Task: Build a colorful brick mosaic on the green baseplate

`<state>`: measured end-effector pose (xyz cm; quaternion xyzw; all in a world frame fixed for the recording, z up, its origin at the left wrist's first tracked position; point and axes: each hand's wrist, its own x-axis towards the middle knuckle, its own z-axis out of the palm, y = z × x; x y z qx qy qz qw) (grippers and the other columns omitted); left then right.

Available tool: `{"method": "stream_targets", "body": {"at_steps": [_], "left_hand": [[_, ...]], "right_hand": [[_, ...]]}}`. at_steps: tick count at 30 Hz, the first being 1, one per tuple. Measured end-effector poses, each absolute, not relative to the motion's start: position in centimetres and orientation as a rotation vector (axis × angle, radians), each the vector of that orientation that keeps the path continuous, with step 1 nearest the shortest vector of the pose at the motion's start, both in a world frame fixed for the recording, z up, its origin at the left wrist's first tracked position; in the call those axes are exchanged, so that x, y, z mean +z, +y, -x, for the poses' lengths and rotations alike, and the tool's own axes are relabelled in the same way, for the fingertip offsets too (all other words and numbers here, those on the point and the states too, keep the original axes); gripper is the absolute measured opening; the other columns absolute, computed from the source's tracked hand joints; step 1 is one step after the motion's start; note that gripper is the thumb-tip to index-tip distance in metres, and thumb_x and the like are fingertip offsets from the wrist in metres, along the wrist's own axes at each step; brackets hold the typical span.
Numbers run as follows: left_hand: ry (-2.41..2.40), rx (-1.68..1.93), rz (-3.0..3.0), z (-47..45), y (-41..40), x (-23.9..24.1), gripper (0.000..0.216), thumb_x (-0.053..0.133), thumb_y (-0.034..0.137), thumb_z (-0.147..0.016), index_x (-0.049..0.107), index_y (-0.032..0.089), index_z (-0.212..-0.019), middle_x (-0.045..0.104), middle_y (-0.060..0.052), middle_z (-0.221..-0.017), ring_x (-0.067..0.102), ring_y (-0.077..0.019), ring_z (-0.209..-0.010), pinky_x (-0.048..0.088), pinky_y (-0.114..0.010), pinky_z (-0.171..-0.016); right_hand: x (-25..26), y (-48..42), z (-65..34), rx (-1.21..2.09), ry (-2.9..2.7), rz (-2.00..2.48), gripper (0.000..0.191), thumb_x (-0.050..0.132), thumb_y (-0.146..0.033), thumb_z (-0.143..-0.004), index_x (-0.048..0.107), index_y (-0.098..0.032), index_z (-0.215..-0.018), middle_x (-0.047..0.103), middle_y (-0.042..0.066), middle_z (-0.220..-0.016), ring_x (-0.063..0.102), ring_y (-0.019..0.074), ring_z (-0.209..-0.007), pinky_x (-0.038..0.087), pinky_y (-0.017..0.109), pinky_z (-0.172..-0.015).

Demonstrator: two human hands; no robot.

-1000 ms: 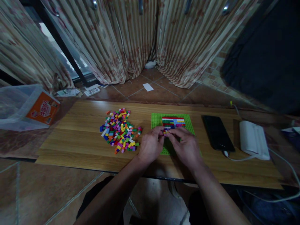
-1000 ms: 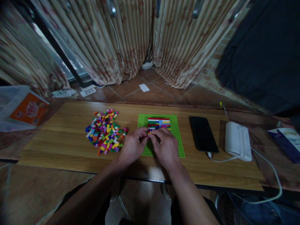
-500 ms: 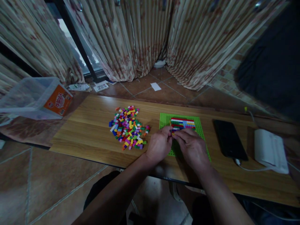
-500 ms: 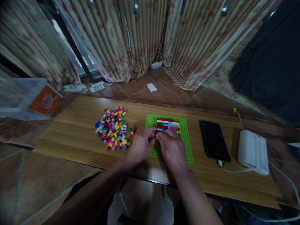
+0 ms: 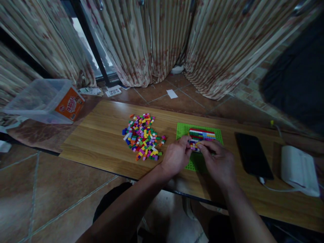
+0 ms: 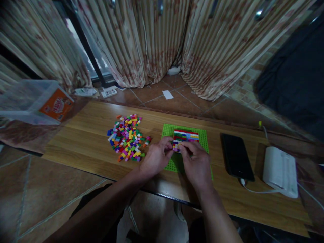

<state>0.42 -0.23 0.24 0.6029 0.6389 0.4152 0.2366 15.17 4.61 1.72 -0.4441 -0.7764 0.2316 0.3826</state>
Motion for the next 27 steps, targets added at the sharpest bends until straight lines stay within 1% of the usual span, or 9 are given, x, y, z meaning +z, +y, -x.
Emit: {"method": "stream_targets", "body": {"at_steps": [4,8,12,18,27], "left_hand": [[1.714,1.177,-1.607,-0.3,-0.4,0.8,0.033,0.057,0.012,-0.084,0.055,0.02,-0.116,0.073,-0.004,-0.094,0.07,-0.0168,-0.086,0.055,-0.027,-0.078],[1.732,1.186,-1.525,-0.1,-0.1,1.0,0.027,0.055,0.012,-0.085,0.059,0.019,-0.111,0.074,-0.003,-0.09,0.07,-0.0165,-0.082,0.055,-0.027,-0.074],[1.714,1.208,-1.476,0.0,0.4,0.9,0.021,0.058,0.014,-0.085,0.062,0.018,-0.104,0.075,-0.003,-0.086,0.07,-0.0163,-0.078,0.054,-0.027,-0.075],[1.675,1.241,-1.447,0.0,0.6,0.6,0.021,0.06,0.015,-0.084,0.062,0.018,-0.105,0.074,-0.003,-0.085,0.07,-0.0162,-0.079,0.054,-0.027,-0.076],[1.688,1.249,-1.446,-0.3,0.9,0.2,0.021,0.06,0.017,-0.085,0.061,0.018,-0.106,0.073,-0.003,-0.084,0.07,-0.016,-0.078,0.054,-0.026,-0.072]], "right_hand": [[1.7,4.5,-15.1,0.629,-1.941,1.144,0.023,0.06,-0.041,-0.088,0.073,-0.022,-0.086,0.072,0.004,-0.088,0.066,0.0198,-0.082,0.05,0.033,-0.075],[1.8,4.5,-15.0,0.666,-1.903,1.169,0.023,0.061,-0.041,-0.088,0.073,-0.022,-0.086,0.072,0.003,-0.087,0.066,0.0191,-0.079,0.05,0.033,-0.075],[2.0,4.4,-15.0,0.689,-1.894,1.18,0.022,0.062,-0.041,-0.087,0.073,-0.022,-0.085,0.071,0.003,-0.086,0.065,0.0189,-0.078,0.05,0.033,-0.074],[1.9,4.4,-14.9,0.701,-1.88,1.177,0.023,0.061,-0.041,-0.087,0.074,-0.022,-0.085,0.071,0.004,-0.085,0.064,0.0191,-0.076,0.05,0.034,-0.072],[2.1,4.4,-14.8,0.698,-1.877,1.184,0.021,0.062,-0.039,-0.086,0.073,-0.021,-0.084,0.071,0.004,-0.087,0.065,0.0191,-0.078,0.049,0.033,-0.073]]}}
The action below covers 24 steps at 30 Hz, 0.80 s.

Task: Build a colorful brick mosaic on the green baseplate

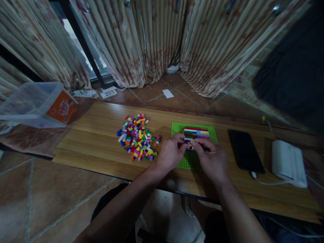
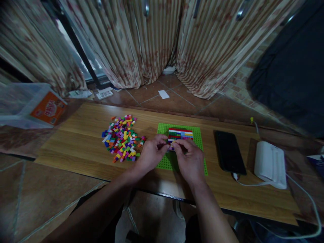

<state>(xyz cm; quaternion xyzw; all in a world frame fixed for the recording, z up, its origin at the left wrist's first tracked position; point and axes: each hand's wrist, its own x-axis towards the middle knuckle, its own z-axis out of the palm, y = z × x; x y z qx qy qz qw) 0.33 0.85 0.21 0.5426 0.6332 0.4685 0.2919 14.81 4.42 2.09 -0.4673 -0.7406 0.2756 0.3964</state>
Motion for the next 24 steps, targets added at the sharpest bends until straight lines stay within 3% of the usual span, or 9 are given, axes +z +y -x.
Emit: {"method": "stream_targets", "body": {"at_steps": [12,24], "left_hand": [[1.806,1.243,-1.555,0.8,0.1,1.3,0.026,0.052,0.02,-0.089,0.062,0.021,-0.113,0.075,-0.004,-0.097,0.07,-0.017,-0.082,0.055,-0.027,-0.073],[1.863,1.775,-1.027,11.1,-0.2,2.8,0.019,0.058,0.023,-0.083,0.064,0.015,-0.099,0.068,-0.002,-0.076,0.063,-0.0123,-0.067,0.048,-0.021,-0.062]], "right_hand": [[1.8,4.1,-14.7,0.687,-1.855,1.202,0.025,0.064,-0.047,-0.084,0.073,-0.024,-0.087,0.072,0.003,-0.088,0.067,0.0203,-0.078,0.051,0.034,-0.072],[0.9,0.4,-8.8,0.72,-2.265,0.901,0.015,0.054,-0.026,-0.092,0.068,-0.022,-0.089,0.07,0.004,-0.089,0.067,0.0185,-0.082,0.05,0.032,-0.076]]}}
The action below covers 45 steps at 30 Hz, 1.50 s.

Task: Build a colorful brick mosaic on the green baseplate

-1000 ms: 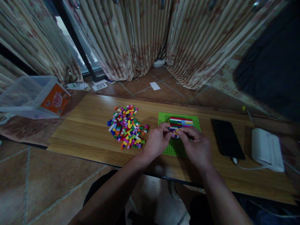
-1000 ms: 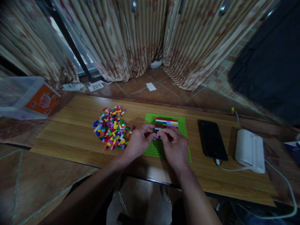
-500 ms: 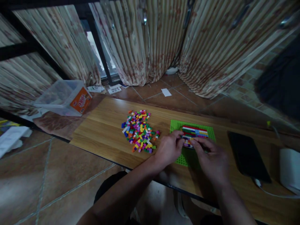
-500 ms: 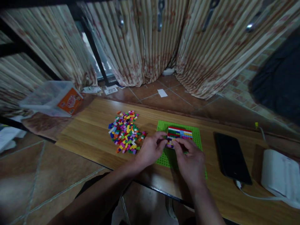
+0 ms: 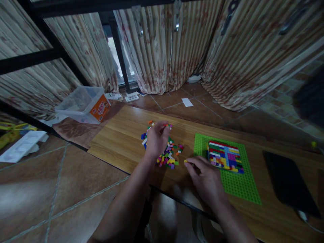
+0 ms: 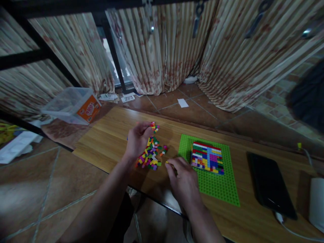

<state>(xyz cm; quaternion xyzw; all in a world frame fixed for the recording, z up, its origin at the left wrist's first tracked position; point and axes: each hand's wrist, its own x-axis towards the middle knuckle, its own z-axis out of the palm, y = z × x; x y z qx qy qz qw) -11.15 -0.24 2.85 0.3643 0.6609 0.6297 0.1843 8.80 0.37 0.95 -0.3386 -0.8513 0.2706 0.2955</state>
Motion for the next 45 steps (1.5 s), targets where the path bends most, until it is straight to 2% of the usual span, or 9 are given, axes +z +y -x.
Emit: {"method": "stream_targets", "body": {"at_steps": [4,10,15,20,25,31,36,42,45], "left_hand": [[1.905,1.778,-0.971,13.4,-1.6,3.5,0.018,0.059,0.023,-0.08,0.064,0.015,-0.096,0.064,0.001,-0.069,0.057,-0.0101,-0.058,0.042,-0.019,-0.055],[2.084,1.683,-0.931,16.2,-3.0,3.2,0.019,0.062,0.024,-0.077,0.067,0.014,-0.092,0.068,-0.002,-0.073,0.061,-0.0128,-0.066,0.044,-0.021,-0.06],[2.067,1.661,-0.938,16.8,-3.4,3.3,0.014,0.061,0.021,-0.077,0.067,0.014,-0.087,0.067,-0.001,-0.072,0.059,-0.0116,-0.064,0.044,-0.021,-0.062],[2.098,1.615,-0.954,16.6,-3.7,3.6,0.011,0.059,0.021,-0.077,0.066,0.014,-0.083,0.064,0.001,-0.069,0.057,-0.0108,-0.063,0.041,-0.019,-0.057],[2.089,1.572,-1.0,16.6,-3.7,3.3,0.01,0.059,0.021,-0.078,0.066,0.014,-0.081,0.064,0.001,-0.069,0.056,-0.0104,-0.062,0.041,-0.019,-0.057],[1.989,1.449,-1.146,15.7,-3.4,3.3,0.011,0.059,0.02,-0.08,0.068,0.014,-0.084,0.065,0.0,-0.069,0.058,-0.0119,-0.064,0.044,-0.021,-0.06],[2.004,1.332,-1.238,14.0,-2.9,3.4,0.015,0.057,0.018,-0.082,0.07,0.015,-0.089,0.071,-0.002,-0.08,0.064,-0.0156,-0.074,0.048,-0.025,-0.068],[1.83,1.284,-1.347,10.3,-2.2,3.5,0.017,0.055,0.019,-0.085,0.069,0.016,-0.096,0.073,-0.005,-0.091,0.067,-0.017,-0.084,0.051,-0.028,-0.078],[1.725,1.278,-1.346,7.8,-1.9,3.4,0.021,0.054,0.02,-0.087,0.067,0.015,-0.102,0.072,-0.006,-0.095,0.066,-0.0163,-0.084,0.052,-0.028,-0.078]], "right_hand": [[-0.2,0.5,-7.4,0.688,-2.374,0.923,0.016,0.052,-0.023,-0.092,0.067,-0.021,-0.09,0.07,0.005,-0.093,0.067,0.0204,-0.084,0.05,0.034,-0.077],[-0.2,0.6,-6.4,0.703,-2.314,0.913,0.02,0.049,-0.023,-0.092,0.067,-0.024,-0.102,0.07,0.006,-0.099,0.067,0.0212,-0.089,0.052,0.035,-0.078],[0.2,0.2,-6.4,0.812,-2.4,0.822,0.017,0.053,-0.022,-0.091,0.068,-0.025,-0.1,0.067,0.004,-0.101,0.067,0.0195,-0.09,0.053,0.033,-0.08],[-0.3,-0.2,-6.3,0.719,-2.476,0.823,0.021,0.05,-0.02,-0.092,0.067,-0.025,-0.102,0.066,0.005,-0.102,0.065,0.02,-0.091,0.053,0.033,-0.079],[-0.5,-0.2,-6.1,0.703,-2.471,0.853,0.016,0.05,-0.023,-0.093,0.066,-0.023,-0.095,0.065,0.005,-0.098,0.064,0.0204,-0.089,0.051,0.034,-0.078],[0.2,0.1,-5.9,0.851,-2.328,0.964,0.012,0.051,-0.026,-0.093,0.063,-0.023,-0.09,0.067,0.003,-0.093,0.065,0.0189,-0.087,0.05,0.031,-0.077],[1.0,0.2,-6.2,0.948,-2.143,1.031,0.014,0.052,-0.029,-0.092,0.064,-0.022,-0.094,0.07,0.002,-0.087,0.067,0.0167,-0.077,0.05,0.028,-0.071],[2.1,1.5,-8.1,0.881,-1.919,0.998,0.021,0.058,-0.029,-0.09,0.069,-0.025,-0.108,0.07,0.002,-0.095,0.065,0.016,-0.085,0.052,0.029,-0.077],[2.0,3.5,-9.8,0.819,-1.795,1.075,0.021,0.059,-0.032,-0.088,0.072,-0.025,-0.103,0.071,0.004,-0.1,0.066,0.0185,-0.092,0.052,0.033,-0.081]]}}
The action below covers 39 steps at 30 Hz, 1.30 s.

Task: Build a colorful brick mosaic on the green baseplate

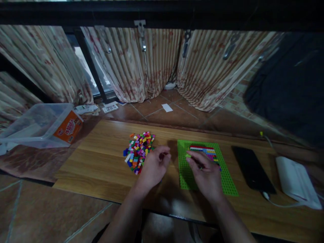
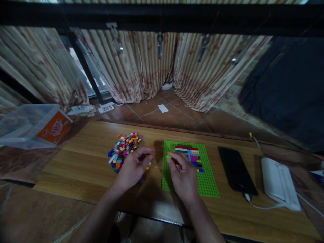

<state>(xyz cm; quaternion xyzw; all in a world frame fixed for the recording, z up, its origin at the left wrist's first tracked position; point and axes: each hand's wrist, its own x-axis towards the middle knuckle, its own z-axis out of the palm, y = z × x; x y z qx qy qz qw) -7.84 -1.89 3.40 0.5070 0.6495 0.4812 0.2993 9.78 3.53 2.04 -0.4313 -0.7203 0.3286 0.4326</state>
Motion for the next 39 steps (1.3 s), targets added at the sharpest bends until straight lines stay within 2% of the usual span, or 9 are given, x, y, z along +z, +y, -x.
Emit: {"method": "stream_targets", "body": {"at_steps": [5,9,14,19,23,29,34,39], "left_hand": [[1.593,1.261,-1.305,4.4,-0.9,3.1,0.033,0.057,0.023,-0.086,0.061,0.018,-0.118,0.07,-0.007,-0.104,0.066,-0.0164,-0.085,0.054,-0.03,-0.077],[1.533,1.302,-1.234,2.7,0.6,2.5,0.047,0.057,0.023,-0.086,0.051,0.018,-0.133,0.064,-0.012,-0.126,0.063,-0.0212,-0.109,0.054,-0.036,-0.09],[1.488,1.308,-1.166,1.1,2.3,1.3,0.057,0.049,0.023,-0.091,0.036,0.016,-0.146,0.057,-0.014,-0.139,0.053,-0.0225,-0.129,0.043,-0.042,-0.109],[1.511,1.242,-1.126,0.1,2.7,1.6,0.06,0.043,0.019,-0.092,0.031,0.015,-0.15,0.052,-0.014,-0.145,0.05,-0.022,-0.133,0.035,-0.04,-0.115],[1.544,1.207,-1.155,0.1,2.5,2.1,0.062,0.041,0.018,-0.092,0.028,0.014,-0.152,0.048,-0.014,-0.148,0.046,-0.0212,-0.137,0.032,-0.039,-0.117],[1.548,1.162,-1.187,0.1,2.3,2.1,0.062,0.04,0.018,-0.092,0.027,0.012,-0.152,0.047,-0.016,-0.149,0.045,-0.0231,-0.137,0.035,-0.042,-0.116],[1.583,1.141,-1.243,-0.1,2.2,2.1,0.061,0.04,0.02,-0.091,0.028,0.013,-0.151,0.05,-0.016,-0.146,0.048,-0.0249,-0.135,0.037,-0.043,-0.115],[1.603,1.165,-1.28,-0.3,2.1,1.6,0.062,0.041,0.021,-0.091,0.028,0.013,-0.151,0.051,-0.017,-0.145,0.05,-0.0268,-0.133,0.037,-0.046,-0.114]], "right_hand": [[1.7,7.3,-12.1,0.764,-1.651,1.24,0.026,0.06,-0.036,-0.085,0.072,-0.02,-0.1,0.071,0.008,-0.101,0.067,0.0219,-0.091,0.053,0.038,-0.083],[2.2,8.9,-12.0,0.677,-1.8,1.3,0.027,0.056,-0.035,-0.085,0.073,-0.018,-0.098,0.073,0.009,-0.097,0.067,0.0236,-0.088,0.052,0.039,-0.082],[2.6,9.5,-10.9,0.43,-2.057,1.274,0.03,0.048,-0.028,-0.088,0.073,-0.018,-0.1,0.073,0.01,-0.096,0.064,0.0255,-0.091,0.049,0.041,-0.085],[2.1,9.5,-10.6,0.34,-2.195,1.291,0.03,0.046,-0.024,-0.089,0.072,-0.017,-0.101,0.072,0.01,-0.095,0.06,0.0269,-0.092,0.047,0.041,-0.085],[2.1,9.5,-10.5,0.392,-2.198,1.307,0.028,0.047,-0.023,-0.088,0.072,-0.019,-0.099,0.071,0.009,-0.093,0.06,0.0266,-0.091,0.046,0.041,-0.083],[2.0,10.2,-10.8,0.573,-2.109,1.358,0.019,0.055,-0.031,-0.083,0.071,-0.021,-0.089,0.071,0.007,-0.089,0.062,0.0245,-0.087,0.047,0.04,-0.08],[2.3,10.7,-11.2,0.712,-2.067,1.351,0.02,0.058,-0.036,-0.08,0.071,-0.022,-0.086,0.072,0.005,-0.086,0.065,0.0218,-0.082,0.048,0.037,-0.078],[2.9,10.8,-11.5,0.762,-2.092,1.303,0.024,0.056,-0.039,-0.083,0.073,-0.023,-0.086,0.074,0.005,-0.092,0.067,0.0212,-0.084,0.05,0.036,-0.079]]}}
